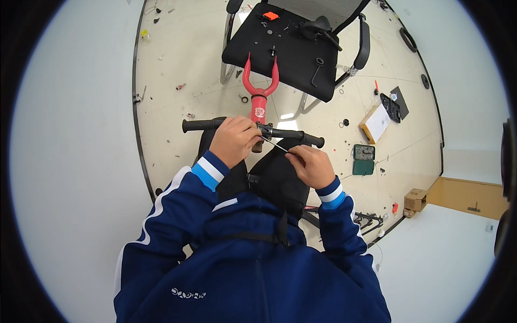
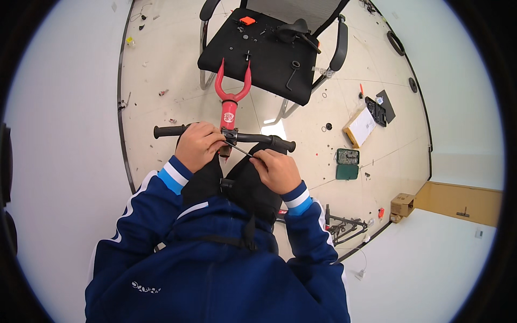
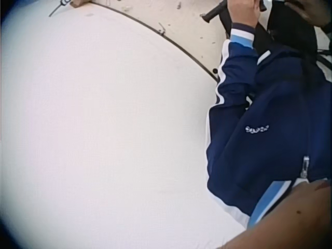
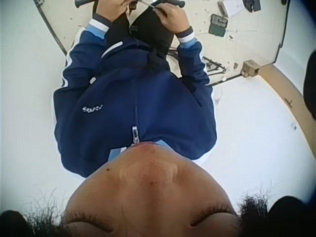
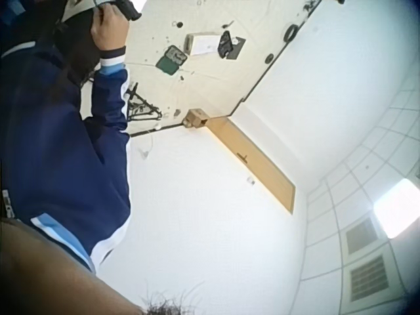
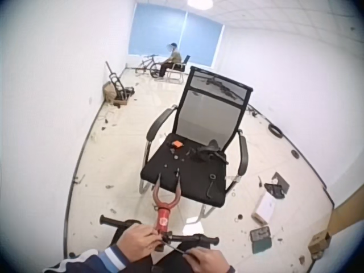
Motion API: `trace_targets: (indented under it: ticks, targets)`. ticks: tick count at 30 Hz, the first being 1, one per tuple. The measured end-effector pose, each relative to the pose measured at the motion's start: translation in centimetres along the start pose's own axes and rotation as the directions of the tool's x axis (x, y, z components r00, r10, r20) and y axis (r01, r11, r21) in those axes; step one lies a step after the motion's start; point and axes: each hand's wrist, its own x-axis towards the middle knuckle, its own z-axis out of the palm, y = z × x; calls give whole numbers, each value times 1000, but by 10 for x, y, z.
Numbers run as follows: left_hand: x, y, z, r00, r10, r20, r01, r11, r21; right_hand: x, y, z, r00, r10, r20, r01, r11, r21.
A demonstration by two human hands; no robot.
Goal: The person assembles a bicycle handlebar by attaching and tightening components using an Allen key and other tools. They secure the handlebar to the stem, adjust bolts, and ensure the assembly is stable.
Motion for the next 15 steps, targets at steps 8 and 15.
trace_targets:
  ticks: [8, 15]
  targets:
    - [7, 9, -2, 977, 18, 213, -65, 974, 215, -1, 2, 1, 1000, -10, -14, 10, 1000, -8]
    - [6, 7, -4, 968, 76, 240, -139, 956, 258, 0, -5, 8, 997, -25, -69, 21, 998, -52]
